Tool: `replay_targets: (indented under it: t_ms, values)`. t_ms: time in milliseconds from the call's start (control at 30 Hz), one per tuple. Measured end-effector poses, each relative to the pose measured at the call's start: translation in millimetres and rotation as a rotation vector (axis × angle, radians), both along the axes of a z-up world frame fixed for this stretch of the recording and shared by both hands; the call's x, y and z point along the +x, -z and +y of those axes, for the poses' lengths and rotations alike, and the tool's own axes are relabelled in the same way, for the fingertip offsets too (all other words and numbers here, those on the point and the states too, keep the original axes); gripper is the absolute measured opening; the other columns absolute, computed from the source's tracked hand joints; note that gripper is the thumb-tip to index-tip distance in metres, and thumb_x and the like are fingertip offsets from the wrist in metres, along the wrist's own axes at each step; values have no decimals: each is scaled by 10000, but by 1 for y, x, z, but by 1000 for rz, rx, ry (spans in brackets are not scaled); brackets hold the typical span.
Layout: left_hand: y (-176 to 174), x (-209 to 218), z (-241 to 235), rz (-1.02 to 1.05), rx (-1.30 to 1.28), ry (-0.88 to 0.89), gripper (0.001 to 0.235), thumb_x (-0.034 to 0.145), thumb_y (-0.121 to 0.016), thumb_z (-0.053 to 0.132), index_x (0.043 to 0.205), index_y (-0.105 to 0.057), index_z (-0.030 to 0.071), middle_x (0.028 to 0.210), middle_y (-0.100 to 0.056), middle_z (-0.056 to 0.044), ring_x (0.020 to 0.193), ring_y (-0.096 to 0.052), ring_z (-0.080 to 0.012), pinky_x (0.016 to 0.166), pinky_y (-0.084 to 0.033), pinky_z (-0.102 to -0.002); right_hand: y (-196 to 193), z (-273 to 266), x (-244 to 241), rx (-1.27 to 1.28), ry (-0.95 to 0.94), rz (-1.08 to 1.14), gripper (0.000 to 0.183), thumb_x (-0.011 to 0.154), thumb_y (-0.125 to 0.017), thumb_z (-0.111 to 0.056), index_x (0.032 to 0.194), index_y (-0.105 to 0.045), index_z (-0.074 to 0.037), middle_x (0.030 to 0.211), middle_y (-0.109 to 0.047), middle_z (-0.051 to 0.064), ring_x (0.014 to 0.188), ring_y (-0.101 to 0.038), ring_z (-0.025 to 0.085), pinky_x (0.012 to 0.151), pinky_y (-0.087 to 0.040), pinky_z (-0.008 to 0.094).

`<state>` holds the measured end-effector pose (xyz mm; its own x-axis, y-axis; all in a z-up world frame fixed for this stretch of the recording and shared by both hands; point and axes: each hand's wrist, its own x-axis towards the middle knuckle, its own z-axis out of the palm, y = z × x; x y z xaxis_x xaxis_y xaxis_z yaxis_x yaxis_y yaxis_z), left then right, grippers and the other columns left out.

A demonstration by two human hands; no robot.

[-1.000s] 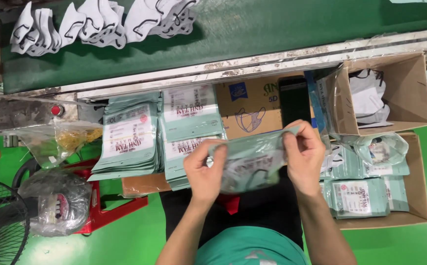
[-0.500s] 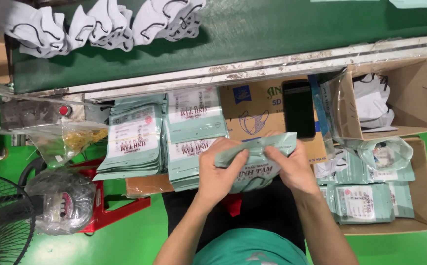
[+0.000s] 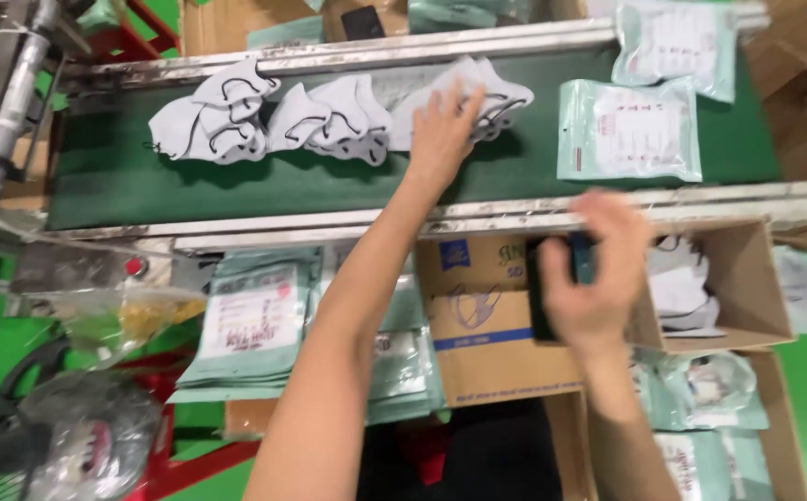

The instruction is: The recorder is packaging individual white face masks into small plastic pouches from a stack in a production facility.

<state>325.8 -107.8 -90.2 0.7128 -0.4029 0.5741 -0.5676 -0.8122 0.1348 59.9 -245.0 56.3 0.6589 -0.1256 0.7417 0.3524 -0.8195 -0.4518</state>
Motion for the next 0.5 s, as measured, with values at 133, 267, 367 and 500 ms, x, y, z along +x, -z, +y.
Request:
replay_targets:
  t_ms: [133, 267, 367, 500]
  values:
    - [19, 30, -29, -46, 236, -20, 288, 1006, -556, 114, 1289, -608, 97, 1163, -627, -116, 1011, -640, -359, 772, -537, -512, 57, -4, -17, 184, -110, 197, 420, 855, -748, 41, 1252, -631, -29, 1379, -565, 187, 1259, -589, 359, 1049, -516, 403]
    - [-12, -50, -17, 39, 40, 322, 281, 905, -584, 122, 1179, -631, 161, 1106, -636, -80, 927, -669, -332, 718, -557, -465, 44, -32, -19, 332, -72, 278, 536, 828, -741, 14, 1331, -561, -33, 1365, -547, 180, 1205, -585, 331, 981, -533, 382]
    - [-43, -159, -6, -58, 24, 720, 349, 872, -600, 88, 1218, -603, 131, 1256, -581, -182, 1128, -627, -359, 843, -569, -435, 31, -34, -29, 146, -75, 302, 724, 711, -791, -21, 1378, -516, 43, 1315, -555, 205, 1178, -561, 368, 991, -487, 444]
    - [-71, -257, 31, 278, -102, 870, 395, 918, -704, 79, 1277, -555, 154, 1342, -557, -79, 1276, -593, -270, 1056, -545, -390, 89, -43, -49, 129, -449, 474, 650, 697, -801, -99, 1316, -630, -6, 1295, -646, 170, 1214, -633, 328, 1015, -515, 409]
